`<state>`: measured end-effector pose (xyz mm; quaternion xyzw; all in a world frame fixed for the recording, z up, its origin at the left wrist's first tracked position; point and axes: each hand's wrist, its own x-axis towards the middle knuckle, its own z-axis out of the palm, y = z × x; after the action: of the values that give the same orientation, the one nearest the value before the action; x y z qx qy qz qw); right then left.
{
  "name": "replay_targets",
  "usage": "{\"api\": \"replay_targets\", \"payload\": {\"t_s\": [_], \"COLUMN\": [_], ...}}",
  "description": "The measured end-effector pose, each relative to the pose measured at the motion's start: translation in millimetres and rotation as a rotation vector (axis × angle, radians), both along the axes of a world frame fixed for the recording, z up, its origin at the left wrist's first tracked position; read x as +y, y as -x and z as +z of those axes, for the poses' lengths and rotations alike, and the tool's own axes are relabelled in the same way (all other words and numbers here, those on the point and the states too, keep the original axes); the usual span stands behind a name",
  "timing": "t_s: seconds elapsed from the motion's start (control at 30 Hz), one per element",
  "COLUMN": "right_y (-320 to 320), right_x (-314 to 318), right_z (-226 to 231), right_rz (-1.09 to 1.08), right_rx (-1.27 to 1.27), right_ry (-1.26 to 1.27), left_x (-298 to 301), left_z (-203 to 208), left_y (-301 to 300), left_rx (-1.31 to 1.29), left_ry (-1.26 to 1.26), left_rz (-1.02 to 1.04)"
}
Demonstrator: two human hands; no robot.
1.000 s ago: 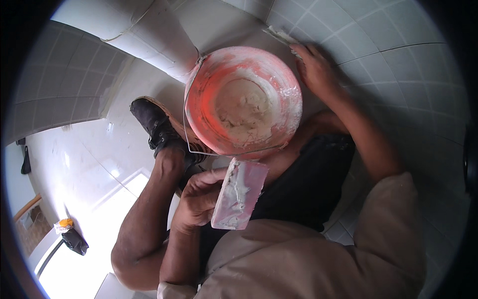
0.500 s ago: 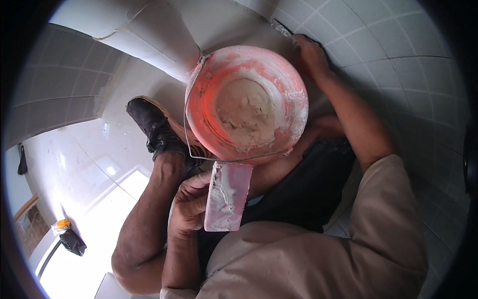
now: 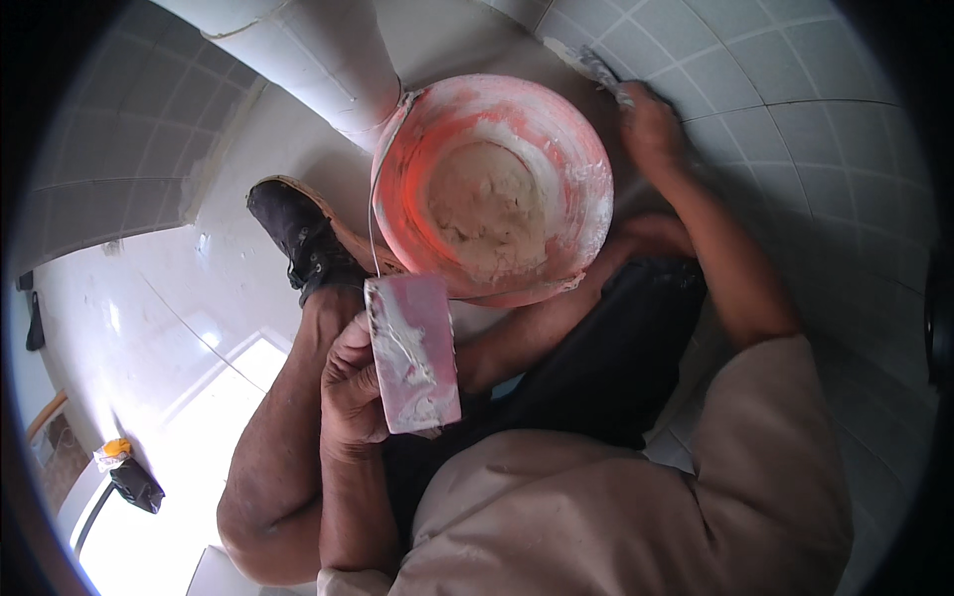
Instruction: The person applies a white substance from a bucket to a wall joint using a putty knife and a flat application tool, smoothing the material along the base of the tiled wall.
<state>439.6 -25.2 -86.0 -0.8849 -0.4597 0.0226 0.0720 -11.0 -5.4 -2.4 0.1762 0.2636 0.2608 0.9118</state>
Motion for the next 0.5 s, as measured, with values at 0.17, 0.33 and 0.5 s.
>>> {"api": "replay_targets", "payload": {"t_s": [0.17,0.33,0.5], "right_y": [57.6,118.7,143.3], "right_x": [-45.2,-42.3,-11.6], "right_z": [122.2,191.3,125.7], "right_rz": [-0.004,0.536,0.744], "right_rx": [0.477,0.203,-0.194], "right_ry": [-0.367,-0.018,0.183], "left_x": [4.1,4.5,3.5], "left_z": [-5.1,-18.8,-9.3], "left_y": [0.6,-3.0,-15.4], "left_rx": [0.056,0.039,0.178], "left_ry": [-0.033,-0.026,-0.141], "left_rz": [0.016,-0.038,-0.124]}}
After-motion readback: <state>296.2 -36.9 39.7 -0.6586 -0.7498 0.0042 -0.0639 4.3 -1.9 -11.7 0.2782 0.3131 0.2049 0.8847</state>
